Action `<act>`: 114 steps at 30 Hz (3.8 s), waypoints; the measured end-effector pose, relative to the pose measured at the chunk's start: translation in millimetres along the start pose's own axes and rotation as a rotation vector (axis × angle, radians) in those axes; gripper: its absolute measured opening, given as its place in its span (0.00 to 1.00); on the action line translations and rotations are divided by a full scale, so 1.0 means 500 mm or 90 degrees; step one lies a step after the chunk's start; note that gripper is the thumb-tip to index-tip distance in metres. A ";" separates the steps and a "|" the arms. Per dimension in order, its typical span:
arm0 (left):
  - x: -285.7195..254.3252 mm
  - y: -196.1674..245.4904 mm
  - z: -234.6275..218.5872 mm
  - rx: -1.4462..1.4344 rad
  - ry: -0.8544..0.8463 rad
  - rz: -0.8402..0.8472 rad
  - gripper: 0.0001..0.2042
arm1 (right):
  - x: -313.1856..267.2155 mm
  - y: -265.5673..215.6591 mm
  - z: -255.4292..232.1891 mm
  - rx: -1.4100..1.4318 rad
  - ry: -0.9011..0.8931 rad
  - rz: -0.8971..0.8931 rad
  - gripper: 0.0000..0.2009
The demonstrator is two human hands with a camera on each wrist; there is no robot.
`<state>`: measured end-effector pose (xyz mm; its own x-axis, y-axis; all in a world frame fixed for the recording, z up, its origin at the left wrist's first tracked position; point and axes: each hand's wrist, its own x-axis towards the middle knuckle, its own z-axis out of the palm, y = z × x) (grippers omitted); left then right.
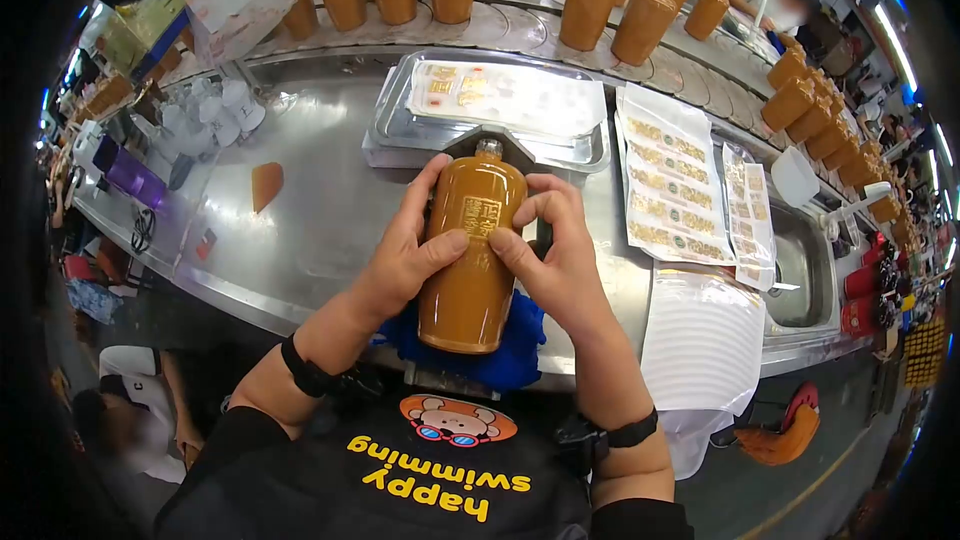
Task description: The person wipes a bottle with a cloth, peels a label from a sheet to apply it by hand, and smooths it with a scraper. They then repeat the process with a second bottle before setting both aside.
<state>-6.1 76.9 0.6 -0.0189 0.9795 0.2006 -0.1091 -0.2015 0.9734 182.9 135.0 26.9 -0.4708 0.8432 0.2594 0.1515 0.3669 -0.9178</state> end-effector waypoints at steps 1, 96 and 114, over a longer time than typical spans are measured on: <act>0.000 0.003 -0.009 -0.005 0.003 -0.006 0.43 | 0.006 0.002 0.006 -0.051 0.018 -0.034 0.13; 0.011 0.006 0.005 0.189 0.046 0.010 0.44 | -0.139 -0.049 0.045 0.212 0.021 0.191 0.12; 0.000 0.014 0.008 0.154 0.054 0.031 0.41 | -0.131 -0.053 0.026 0.201 0.044 0.172 0.12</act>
<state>-2.7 75.3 7.7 -0.1027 0.9634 0.2474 0.1339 -0.2331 0.9632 198.5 64.7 30.1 -0.3896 0.9210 0.0064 -0.0168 -0.0001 -0.9999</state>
